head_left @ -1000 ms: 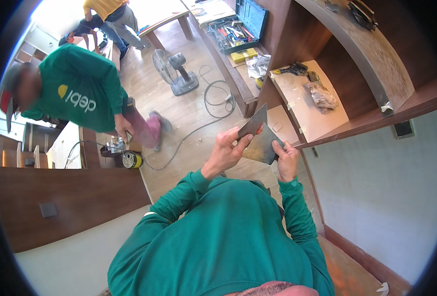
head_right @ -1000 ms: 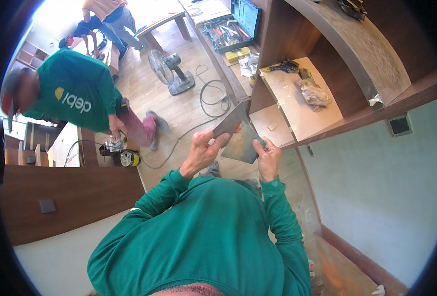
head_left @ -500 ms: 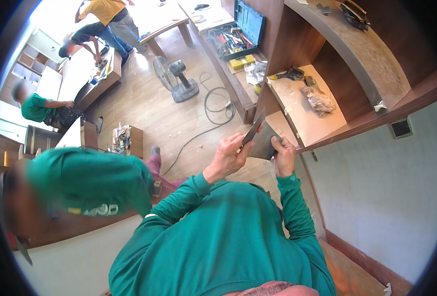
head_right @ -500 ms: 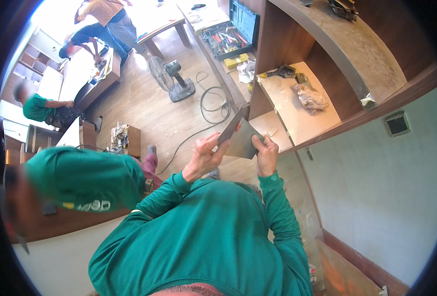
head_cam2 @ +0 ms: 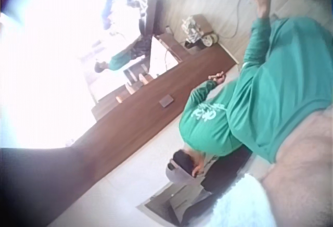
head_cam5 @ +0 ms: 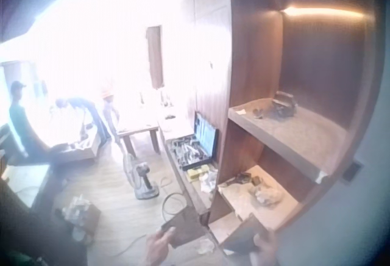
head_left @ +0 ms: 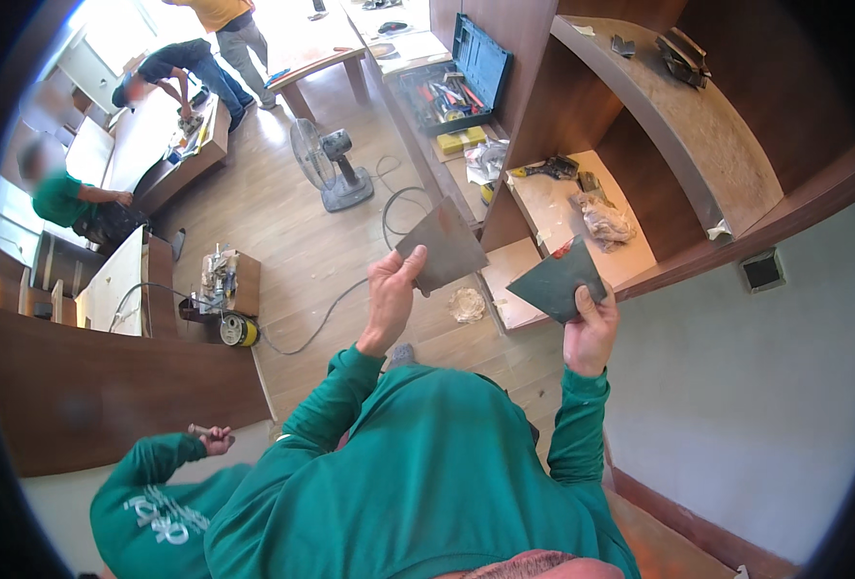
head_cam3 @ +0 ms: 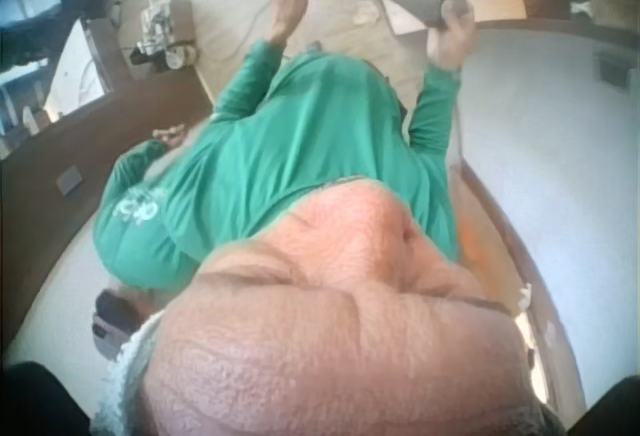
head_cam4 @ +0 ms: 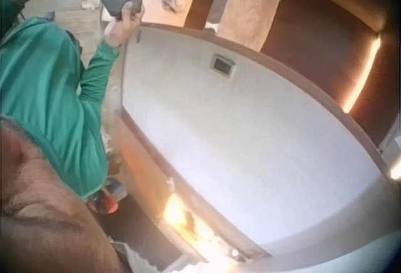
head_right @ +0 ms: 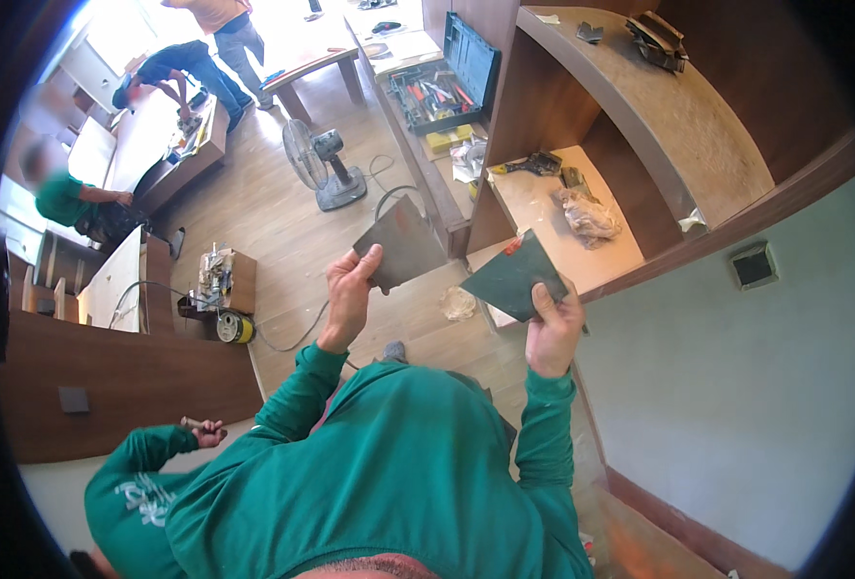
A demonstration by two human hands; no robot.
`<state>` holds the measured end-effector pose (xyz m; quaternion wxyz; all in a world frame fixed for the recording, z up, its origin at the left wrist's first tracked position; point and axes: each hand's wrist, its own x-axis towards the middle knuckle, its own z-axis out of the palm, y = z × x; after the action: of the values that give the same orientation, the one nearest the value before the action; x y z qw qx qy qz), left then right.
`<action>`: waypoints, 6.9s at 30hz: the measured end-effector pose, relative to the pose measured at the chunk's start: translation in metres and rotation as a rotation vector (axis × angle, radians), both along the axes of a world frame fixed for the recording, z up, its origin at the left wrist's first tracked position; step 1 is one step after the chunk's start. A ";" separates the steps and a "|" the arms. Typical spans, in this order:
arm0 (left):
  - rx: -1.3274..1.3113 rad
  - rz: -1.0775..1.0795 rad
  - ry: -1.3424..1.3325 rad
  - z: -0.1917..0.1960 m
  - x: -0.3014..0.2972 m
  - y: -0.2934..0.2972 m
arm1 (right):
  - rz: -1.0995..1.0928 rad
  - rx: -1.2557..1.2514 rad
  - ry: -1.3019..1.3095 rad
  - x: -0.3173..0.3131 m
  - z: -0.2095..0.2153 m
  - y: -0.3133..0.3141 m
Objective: The person assists in positioning a large cylindrical object with two other workers, then moves through the room to retrieve a small tube and apply its contents to a flat metal piece. The person handles the metal piece and tube while walking between areas.
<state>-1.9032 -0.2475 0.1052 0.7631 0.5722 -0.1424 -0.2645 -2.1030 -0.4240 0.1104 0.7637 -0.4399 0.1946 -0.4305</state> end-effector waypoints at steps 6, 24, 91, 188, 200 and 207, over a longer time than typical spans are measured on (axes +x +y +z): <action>-0.183 -0.175 0.297 0.016 -0.018 -0.004 | -0.219 -0.394 0.288 0.013 0.021 0.038; -0.358 -0.149 0.531 0.003 -0.006 0.013 | -0.173 -1.437 0.769 0.022 0.019 0.057; -0.066 0.031 -0.065 0.009 -0.034 -0.002 | -0.441 -1.306 0.736 0.046 0.061 0.093; -0.245 -0.175 0.100 0.009 -0.041 -0.021 | -0.417 0.096 0.132 0.042 0.010 0.086; -0.001 -0.450 -0.798 0.014 -0.027 -0.009 | -0.357 -0.208 0.273 0.029 -0.013 0.057; 0.048 -0.645 -0.900 0.034 -0.016 -0.004 | -0.239 -0.403 0.276 0.024 -0.009 0.040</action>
<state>-1.9190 -0.2514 0.1393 0.4941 0.5732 -0.6164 -0.2176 -2.0792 -0.3837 0.1011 0.5708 -0.6115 0.2579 -0.4835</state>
